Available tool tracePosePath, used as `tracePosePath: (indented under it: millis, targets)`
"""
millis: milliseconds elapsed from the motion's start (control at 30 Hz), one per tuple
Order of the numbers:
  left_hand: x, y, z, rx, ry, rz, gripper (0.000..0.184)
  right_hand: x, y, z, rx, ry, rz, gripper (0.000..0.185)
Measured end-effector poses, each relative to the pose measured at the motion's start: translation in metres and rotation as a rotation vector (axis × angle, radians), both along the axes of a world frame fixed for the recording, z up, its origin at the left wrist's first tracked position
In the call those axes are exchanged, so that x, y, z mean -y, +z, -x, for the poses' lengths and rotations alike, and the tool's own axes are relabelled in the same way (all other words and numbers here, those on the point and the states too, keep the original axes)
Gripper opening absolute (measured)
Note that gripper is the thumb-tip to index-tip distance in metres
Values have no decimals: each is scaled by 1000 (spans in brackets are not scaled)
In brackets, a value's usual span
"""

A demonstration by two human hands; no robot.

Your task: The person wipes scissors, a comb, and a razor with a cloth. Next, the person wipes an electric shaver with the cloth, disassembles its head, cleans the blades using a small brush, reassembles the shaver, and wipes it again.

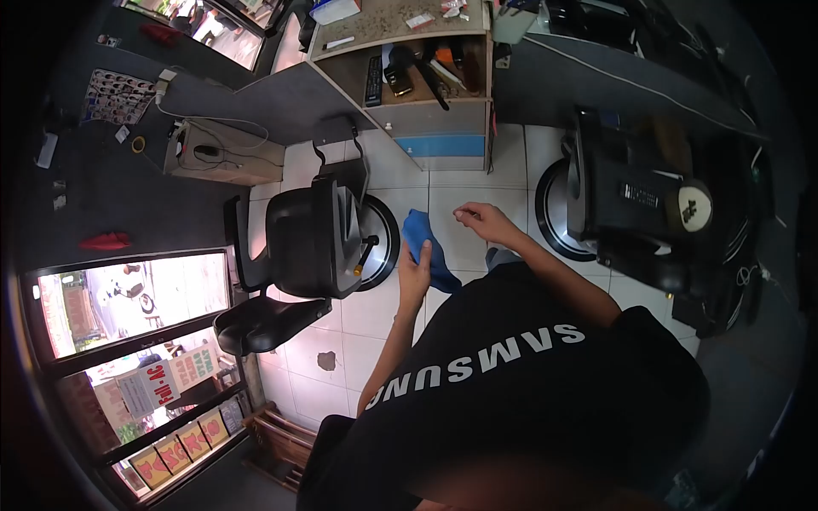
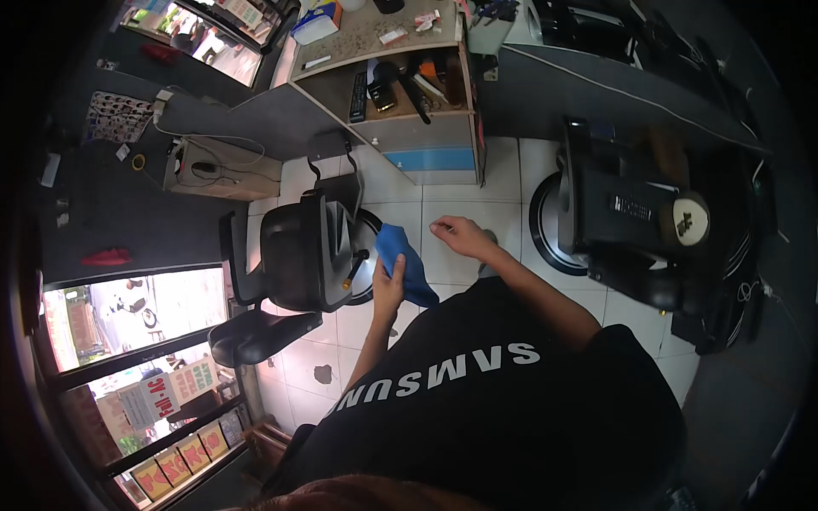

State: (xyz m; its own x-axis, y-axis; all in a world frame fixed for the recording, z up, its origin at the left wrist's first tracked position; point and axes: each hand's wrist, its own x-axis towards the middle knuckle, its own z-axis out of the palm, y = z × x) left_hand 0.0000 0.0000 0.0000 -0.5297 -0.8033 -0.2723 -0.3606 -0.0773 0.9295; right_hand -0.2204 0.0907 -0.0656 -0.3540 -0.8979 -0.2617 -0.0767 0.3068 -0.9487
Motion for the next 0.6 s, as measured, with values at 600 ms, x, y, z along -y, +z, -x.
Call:
tracePosePath:
  millis: [600]
  targets:
    - [140, -3, 81, -27, 66, 90, 39, 257, 3, 249, -852, -340, -353, 43]
